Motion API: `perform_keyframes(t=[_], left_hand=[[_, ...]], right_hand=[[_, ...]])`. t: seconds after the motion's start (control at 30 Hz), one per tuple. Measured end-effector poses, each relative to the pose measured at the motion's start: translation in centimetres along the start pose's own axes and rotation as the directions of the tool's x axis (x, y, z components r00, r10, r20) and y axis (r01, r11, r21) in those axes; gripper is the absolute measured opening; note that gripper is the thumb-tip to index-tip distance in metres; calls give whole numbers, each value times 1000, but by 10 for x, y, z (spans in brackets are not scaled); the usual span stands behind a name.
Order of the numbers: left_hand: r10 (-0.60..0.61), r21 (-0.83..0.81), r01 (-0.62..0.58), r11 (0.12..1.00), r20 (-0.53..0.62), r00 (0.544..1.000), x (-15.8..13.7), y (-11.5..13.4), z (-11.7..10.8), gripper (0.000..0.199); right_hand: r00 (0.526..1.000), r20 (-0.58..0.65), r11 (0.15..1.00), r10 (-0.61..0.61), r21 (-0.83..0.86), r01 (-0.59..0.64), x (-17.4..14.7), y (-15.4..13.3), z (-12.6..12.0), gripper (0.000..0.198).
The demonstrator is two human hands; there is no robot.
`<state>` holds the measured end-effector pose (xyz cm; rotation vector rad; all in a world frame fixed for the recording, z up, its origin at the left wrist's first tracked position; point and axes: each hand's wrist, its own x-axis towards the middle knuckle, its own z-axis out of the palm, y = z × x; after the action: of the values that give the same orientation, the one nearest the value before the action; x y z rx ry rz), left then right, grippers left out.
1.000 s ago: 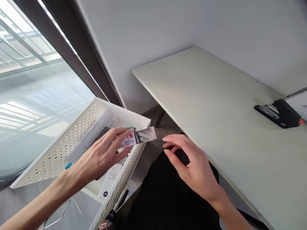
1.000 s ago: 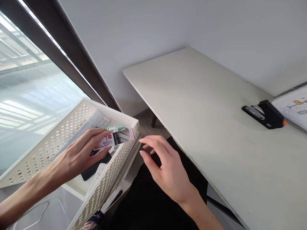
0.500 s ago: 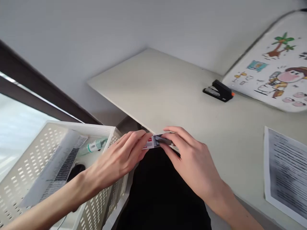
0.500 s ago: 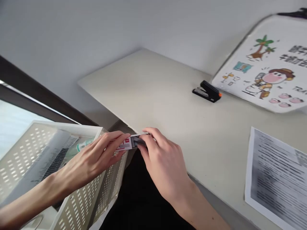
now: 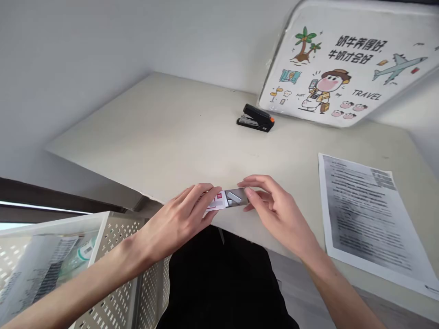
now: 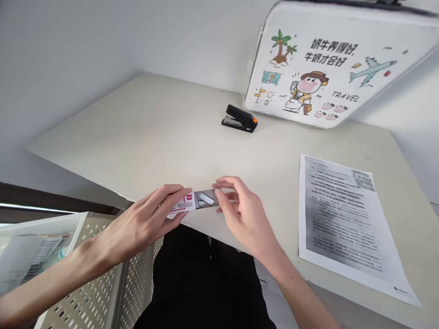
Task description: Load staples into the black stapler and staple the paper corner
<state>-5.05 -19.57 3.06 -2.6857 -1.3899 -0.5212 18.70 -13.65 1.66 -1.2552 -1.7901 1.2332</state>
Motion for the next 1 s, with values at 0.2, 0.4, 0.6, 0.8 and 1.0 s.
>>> perform_keyframes(t=[0.2,0.4,0.6,0.8,1.0], left_hand=[[9,-137,-9,991,-4,1000,31,-5,14,36],[22,-224,-22,974,-2,1000,44,-11,31,35],[17,-275,-28,961,-42,999,44,-15,50,37],[-12,-288,-13,958,-85,996,37,-20,61,40],[-51,-298,22,954,-91,995,35,-24,64,42]], right_hand=[[987,32,981,156,111,-158,10,23,-26,25],[989,-39,988,140,67,-138,13,35,-44,25],[986,-103,991,132,45,-128,14,42,-44,23],[979,-154,991,134,-3,-136,14,49,-47,25],[975,-192,989,108,-82,-125,15,52,-49,27]])
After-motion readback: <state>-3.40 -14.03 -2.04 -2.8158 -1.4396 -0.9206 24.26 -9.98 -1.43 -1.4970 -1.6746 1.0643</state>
